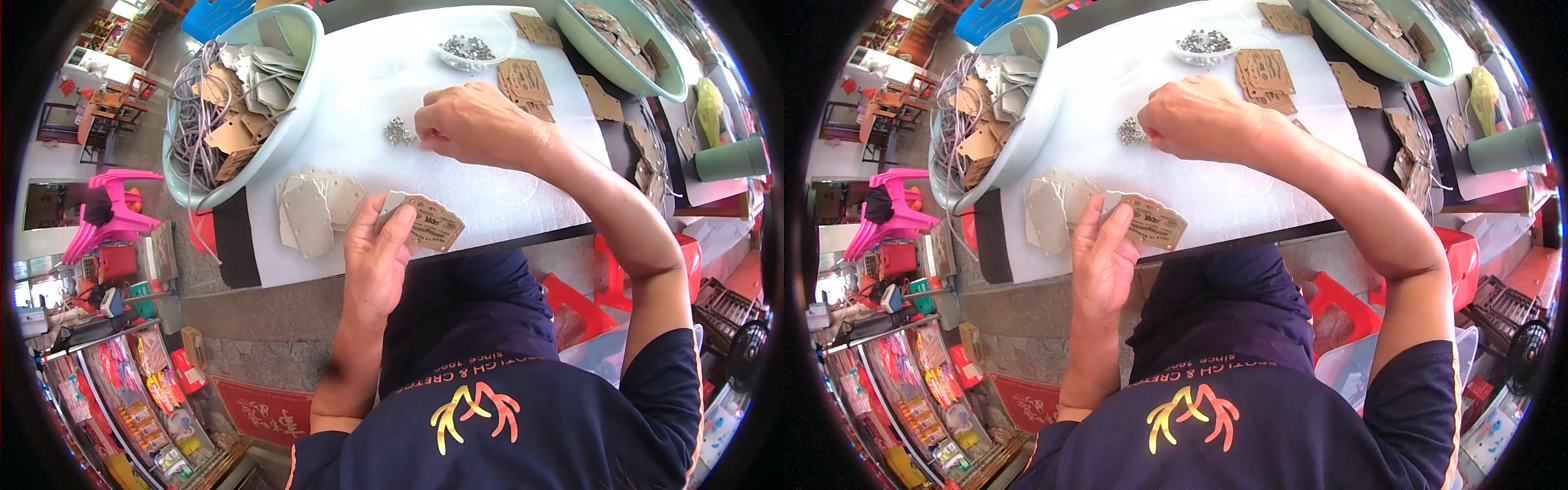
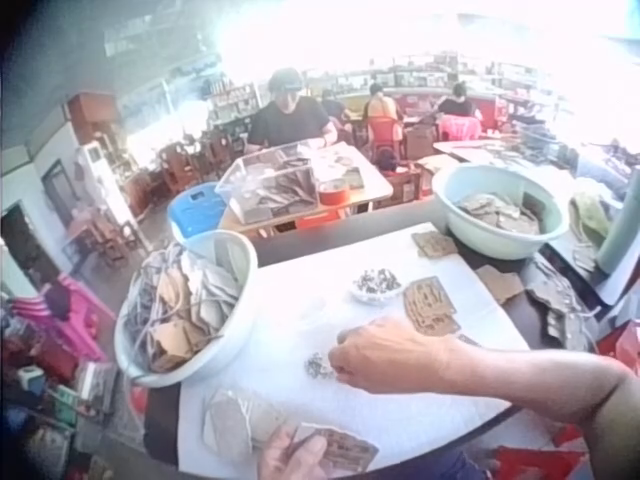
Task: Aligning leather shoe tags and pressing metal studs through pre-punched holes to assemble components.
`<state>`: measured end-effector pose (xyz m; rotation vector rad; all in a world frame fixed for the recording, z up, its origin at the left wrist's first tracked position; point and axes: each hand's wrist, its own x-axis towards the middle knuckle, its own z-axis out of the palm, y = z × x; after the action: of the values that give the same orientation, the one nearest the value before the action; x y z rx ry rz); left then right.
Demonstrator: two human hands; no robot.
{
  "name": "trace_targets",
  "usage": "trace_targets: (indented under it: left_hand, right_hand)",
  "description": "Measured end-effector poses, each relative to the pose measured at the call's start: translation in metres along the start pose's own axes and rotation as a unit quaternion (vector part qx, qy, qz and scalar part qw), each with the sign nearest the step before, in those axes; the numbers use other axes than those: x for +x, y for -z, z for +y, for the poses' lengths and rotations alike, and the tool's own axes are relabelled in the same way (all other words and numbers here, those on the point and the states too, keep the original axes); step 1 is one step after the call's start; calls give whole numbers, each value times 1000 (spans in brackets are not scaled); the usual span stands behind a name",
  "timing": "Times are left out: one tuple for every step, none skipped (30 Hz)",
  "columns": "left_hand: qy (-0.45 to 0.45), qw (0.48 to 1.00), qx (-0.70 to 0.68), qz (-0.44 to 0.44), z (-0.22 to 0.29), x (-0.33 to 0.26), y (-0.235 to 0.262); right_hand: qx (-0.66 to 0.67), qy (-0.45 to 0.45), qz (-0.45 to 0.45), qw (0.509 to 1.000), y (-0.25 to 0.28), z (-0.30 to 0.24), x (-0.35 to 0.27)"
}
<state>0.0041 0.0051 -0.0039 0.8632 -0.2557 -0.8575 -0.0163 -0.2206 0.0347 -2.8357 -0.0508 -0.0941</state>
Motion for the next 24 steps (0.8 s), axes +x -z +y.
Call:
trace_targets:
  left_hand:
    - [2,1000,0,2,0,0,0]
    - [4,1000,-6,2,0,1,0]
    - [5,1000,-13,4,0,1,1]
    - [8,1000,-13,9,0,1,1]
    - [7,1000,-16,7,0,1,1]
    - [5,1000,-20,5,0,2,2]
    - [8,1000,-20,8,0,3,2]
    - [6,1000,-16,11,0,3,3]
    - [5,1000,-13,12,0,3,2]
    - [8,1000,-13,14,0,4,2]
    - [5,1000,-11,15,1,3,1]
    - [1,1000,-9,16,0,4,1]
    - [3,1000,-9,16,0,3,1]
    - [-4,1000,-10,21,-1,3,1]
    - [-12,1000,-12,25,-2,3,1]
    - [-11,1000,-12,25,-2,3,2]
    - [-4,1000,-16,21,-2,3,4]
    - [3,1000,-21,18,-2,2,6]
    - [3,1000,-21,18,-1,2,5]
    - [7,999,-23,23,0,1,4]
    - [11,999,-25,28,1,0,2]
    - [11,999,-25,28,2,0,2]
    - [13,999,-23,33,3,-1,2]
    - [16,999,-20,35,3,-1,1]
  right_hand:
    - [-17,3,5,1000,-1,0,0]
    - [-33,6,9,999,-2,0,0]
    - [-29,6,6,1000,-4,0,1]
    - [-47,-2,1,999,-4,0,2]
    - [-65,-10,-4,998,-5,0,2]
    - [-77,-4,2,997,-4,-2,1]
    - [-74,-4,-1,997,-5,-2,1]
    - [-109,5,4,994,-7,-2,2]
    - [-145,14,9,989,-7,-1,1]
    - [-143,13,7,990,-7,-1,2]
    - [-144,26,17,989,-7,-1,2]
    - [-145,40,27,988,-7,0,3]
    - [-144,39,26,988,-6,1,2]
    - [-121,31,32,992,-6,3,1]
    - [-97,23,38,994,-5,4,0]
    - [-97,23,38,994,-5,4,-2]
    - [-72,22,60,995,-5,3,-5]
    - [-48,22,83,995,-5,1,-8]
    - [-48,21,82,995,-3,0,-12]
    - [34,20,78,996,-1,-2,-18]
    - [115,18,75,990,1,-4,-24]
    - [116,18,75,990,2,-9,-30]
    - [238,-32,33,970,3,-15,-37]
    - [356,-83,-8,931,3,-17,-42]
